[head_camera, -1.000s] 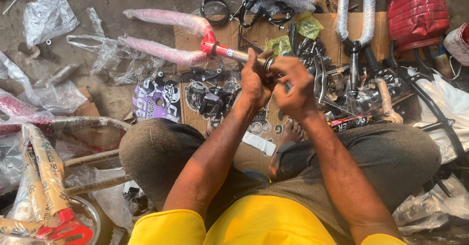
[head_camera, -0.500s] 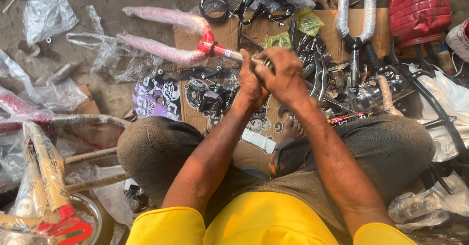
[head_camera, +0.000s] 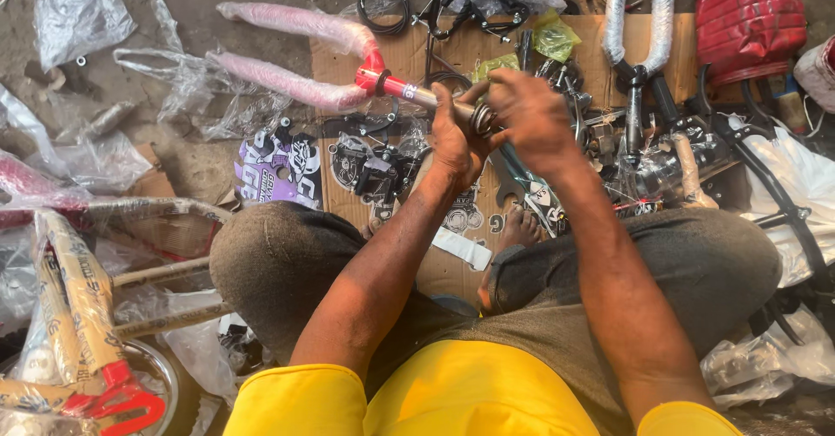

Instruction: The person sits on the floor and assembles bicycle parts, including a handlebar and a fork. They use a hammer to tap components into place and a screwdriver to tighten bolts. The person also removes protective foam from the fork and attaches a metal bracket.

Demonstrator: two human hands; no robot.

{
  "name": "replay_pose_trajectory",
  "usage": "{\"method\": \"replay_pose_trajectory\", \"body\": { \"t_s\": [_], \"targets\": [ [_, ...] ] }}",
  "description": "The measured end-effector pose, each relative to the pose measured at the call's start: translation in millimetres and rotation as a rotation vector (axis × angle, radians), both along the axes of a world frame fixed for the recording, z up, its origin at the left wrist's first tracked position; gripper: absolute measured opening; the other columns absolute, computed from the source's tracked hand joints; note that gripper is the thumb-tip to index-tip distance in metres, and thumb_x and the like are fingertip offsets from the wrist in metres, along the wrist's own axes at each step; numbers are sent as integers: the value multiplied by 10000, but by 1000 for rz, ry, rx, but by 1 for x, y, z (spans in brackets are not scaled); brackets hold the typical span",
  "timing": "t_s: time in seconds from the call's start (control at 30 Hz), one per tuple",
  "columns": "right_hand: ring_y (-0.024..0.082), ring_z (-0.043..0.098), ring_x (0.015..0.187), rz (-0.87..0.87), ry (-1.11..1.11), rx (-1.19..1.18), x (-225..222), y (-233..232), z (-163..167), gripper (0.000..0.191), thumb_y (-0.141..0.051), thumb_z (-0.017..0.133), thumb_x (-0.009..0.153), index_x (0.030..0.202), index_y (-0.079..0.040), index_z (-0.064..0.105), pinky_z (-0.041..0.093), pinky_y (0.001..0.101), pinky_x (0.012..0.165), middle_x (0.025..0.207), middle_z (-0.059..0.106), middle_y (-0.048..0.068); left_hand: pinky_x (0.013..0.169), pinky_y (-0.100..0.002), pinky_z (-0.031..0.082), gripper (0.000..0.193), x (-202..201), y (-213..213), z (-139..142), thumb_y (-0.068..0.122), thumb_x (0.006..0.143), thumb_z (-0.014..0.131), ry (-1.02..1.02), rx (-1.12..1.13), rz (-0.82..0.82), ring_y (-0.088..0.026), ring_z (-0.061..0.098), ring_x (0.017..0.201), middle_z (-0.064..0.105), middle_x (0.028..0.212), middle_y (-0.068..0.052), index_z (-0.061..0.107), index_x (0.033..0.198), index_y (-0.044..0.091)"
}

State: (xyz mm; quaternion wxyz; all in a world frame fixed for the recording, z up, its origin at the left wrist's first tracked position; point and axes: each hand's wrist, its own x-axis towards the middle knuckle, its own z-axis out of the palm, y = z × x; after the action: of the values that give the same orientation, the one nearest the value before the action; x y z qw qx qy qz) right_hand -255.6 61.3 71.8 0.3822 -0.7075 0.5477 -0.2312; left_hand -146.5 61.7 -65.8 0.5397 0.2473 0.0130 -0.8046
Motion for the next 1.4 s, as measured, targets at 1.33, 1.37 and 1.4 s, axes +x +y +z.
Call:
{"method": "replay_pose_trajectory", "body": {
  "t_s": [1.33, 1.37, 1.4],
  "targets": [
    [313, 646, 1149, 151, -518, -199, -2, -10, 0, 284, -364, 581, 1113, 1158, -110, 697, 532, 393, 1037, 1372, 600, 214, 803, -422, 620, 1027, 7, 0, 8, 809, 948, 309, 35, -73, -16, -221, 698, 934, 672, 1163, -178, 428, 1485, -59],
    [311, 652, 1102, 71, -263, -157, -1, -11, 1, 288, -331, 600, 1071, 1205, -93, 692, 533, 396, 983, 1286, 627, 208, 770, -427, 613, 1035, 5, 1, 4, 820, 962, 319, 42, -109, -6, -218, 684, 892, 675, 1154, -182, 433, 1480, -70],
    [309, 658, 1056, -7, -6, -109, -1, -11, 1, 321, -298, 619, 1030, 1252, -77, 688, 534, 398, 929, 1200, 654, 202, 739, -411, 601, 1006, 4, 3, 1, 794, 1015, 328, 113, -151, 25, -220, 677, 873, 660, 1105, -164, 440, 1500, -80]
  ]
}}
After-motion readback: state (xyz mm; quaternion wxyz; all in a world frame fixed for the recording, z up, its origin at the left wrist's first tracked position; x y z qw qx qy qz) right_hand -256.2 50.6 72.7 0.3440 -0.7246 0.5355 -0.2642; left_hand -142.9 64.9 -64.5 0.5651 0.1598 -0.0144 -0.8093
